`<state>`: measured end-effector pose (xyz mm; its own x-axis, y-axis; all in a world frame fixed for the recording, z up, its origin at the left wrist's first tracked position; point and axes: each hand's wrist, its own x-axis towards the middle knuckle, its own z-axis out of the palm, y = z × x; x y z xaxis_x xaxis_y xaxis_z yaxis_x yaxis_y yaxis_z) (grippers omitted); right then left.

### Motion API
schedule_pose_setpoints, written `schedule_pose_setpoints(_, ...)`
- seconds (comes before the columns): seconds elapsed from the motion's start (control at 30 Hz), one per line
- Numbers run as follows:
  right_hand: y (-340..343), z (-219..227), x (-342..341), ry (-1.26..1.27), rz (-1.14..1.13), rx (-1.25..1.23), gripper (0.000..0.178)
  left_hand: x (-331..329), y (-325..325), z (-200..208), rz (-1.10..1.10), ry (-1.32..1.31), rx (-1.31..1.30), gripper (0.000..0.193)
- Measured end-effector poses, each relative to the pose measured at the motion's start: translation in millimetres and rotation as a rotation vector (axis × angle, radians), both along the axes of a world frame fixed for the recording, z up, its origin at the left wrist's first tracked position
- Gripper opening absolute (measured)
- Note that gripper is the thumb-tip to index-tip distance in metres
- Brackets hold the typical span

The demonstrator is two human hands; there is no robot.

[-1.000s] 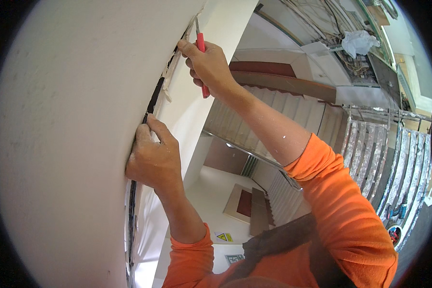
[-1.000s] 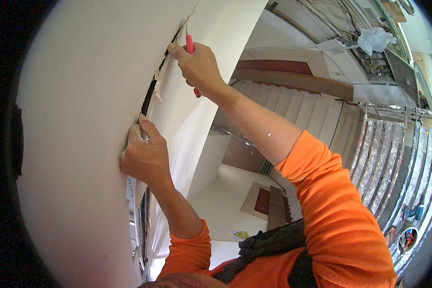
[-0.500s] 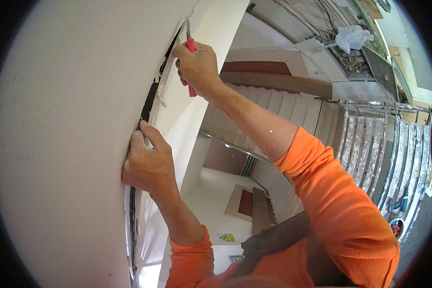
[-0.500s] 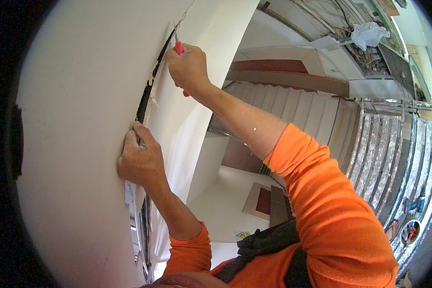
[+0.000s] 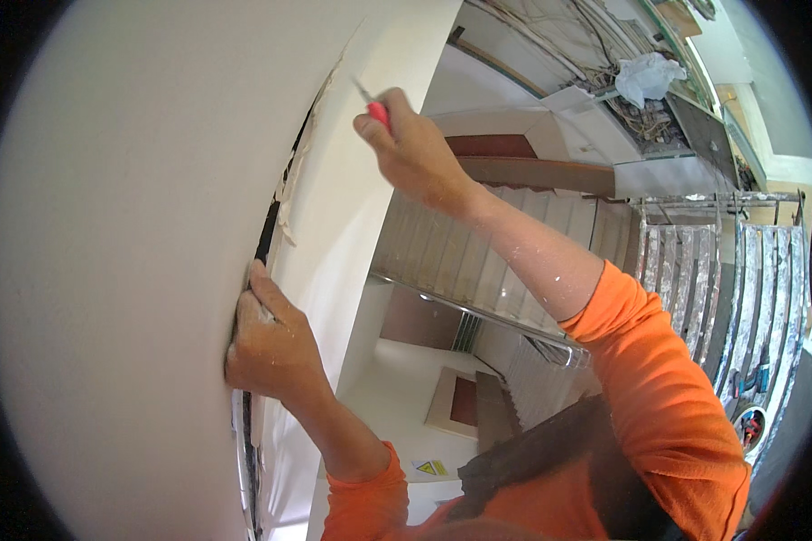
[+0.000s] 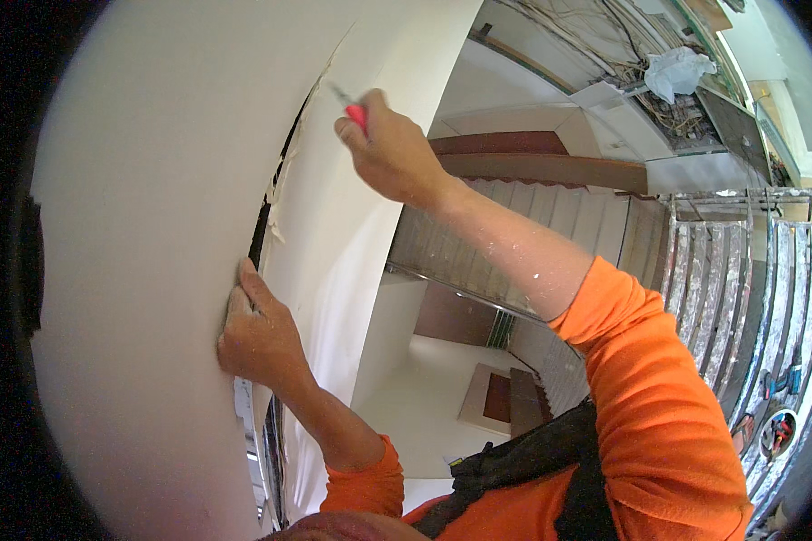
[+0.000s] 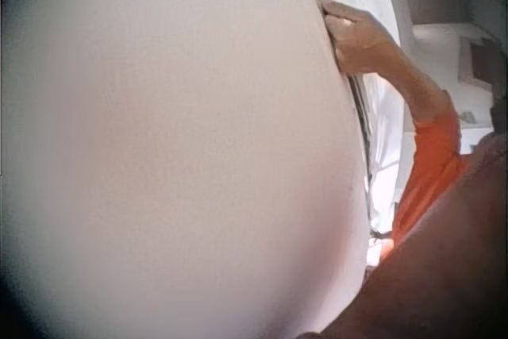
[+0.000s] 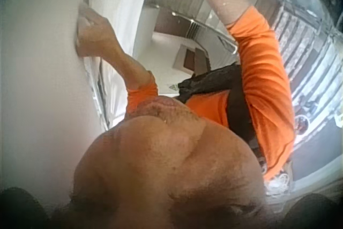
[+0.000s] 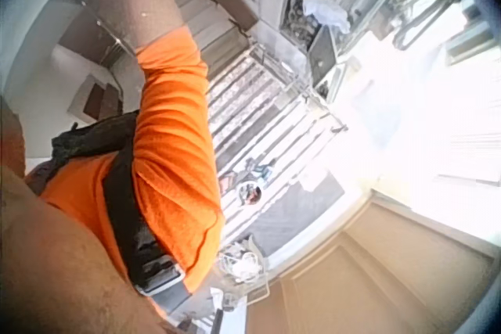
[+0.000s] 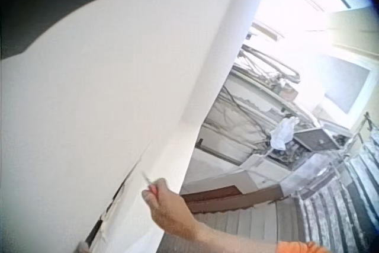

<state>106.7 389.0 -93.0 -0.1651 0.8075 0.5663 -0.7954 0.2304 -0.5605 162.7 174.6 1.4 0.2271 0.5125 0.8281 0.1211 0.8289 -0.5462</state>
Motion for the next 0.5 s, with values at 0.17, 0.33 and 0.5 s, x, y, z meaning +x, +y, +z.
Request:
schedule_pose_setpoints(0.17,51,-10,-1,-0.281,-0.541,0.408,0.026,0,-8,-7,-0.022,-0.040,0.022,0.040)
schedule_pose_setpoints(0.33,106,7,-8,-0.363,-0.940,0.673,0.024,10,3,-11,0.030,-0.106,0.087,0.035)
schedule_pose_setpoints(0.5,130,21,-3,-0.449,-1.018,0.832,0.025,-4,-1,-25,-0.149,-0.106,0.150,0.034)
